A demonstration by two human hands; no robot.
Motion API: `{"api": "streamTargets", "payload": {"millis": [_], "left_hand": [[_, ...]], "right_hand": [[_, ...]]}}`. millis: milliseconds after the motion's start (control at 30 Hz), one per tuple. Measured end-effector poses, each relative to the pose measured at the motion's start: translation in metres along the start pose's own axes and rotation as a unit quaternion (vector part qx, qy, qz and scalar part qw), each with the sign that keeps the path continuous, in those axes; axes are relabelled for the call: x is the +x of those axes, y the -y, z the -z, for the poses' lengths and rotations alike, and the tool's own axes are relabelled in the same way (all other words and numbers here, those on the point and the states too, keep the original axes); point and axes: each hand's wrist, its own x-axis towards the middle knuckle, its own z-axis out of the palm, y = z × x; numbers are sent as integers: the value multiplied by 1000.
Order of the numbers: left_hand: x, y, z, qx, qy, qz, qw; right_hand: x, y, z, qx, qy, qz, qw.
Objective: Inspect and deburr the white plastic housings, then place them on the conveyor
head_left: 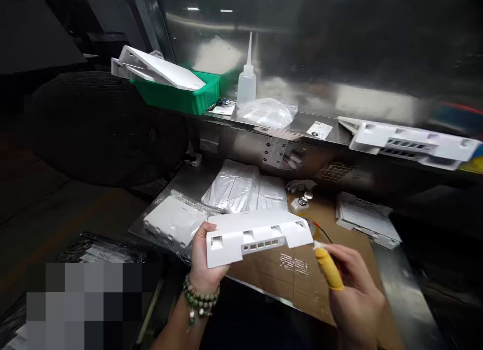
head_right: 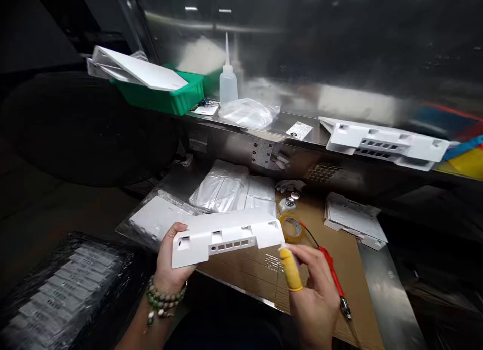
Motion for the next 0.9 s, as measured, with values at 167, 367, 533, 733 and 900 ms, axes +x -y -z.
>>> {"api": "streamTargets", "payload": {"millis": [167,367,533,733,900], "left_hand": [[-2,5,-5,-8,41,-1,999],[6,1,13,69,223,-31,972],[12,-4,43,161,282,29,945],[0,4,37,200,264,48,942],[2,2,33,233,207,34,950]], "right_hand": [[-12,40,-24,-1,123,67,990],[7,23,-16,45,-109,-117,986],[25,-2,-4,294,-65,-383,873],[16,10,-11,313,-38,-421,850],[26,3,-12,303,-2,-408,861]]}}
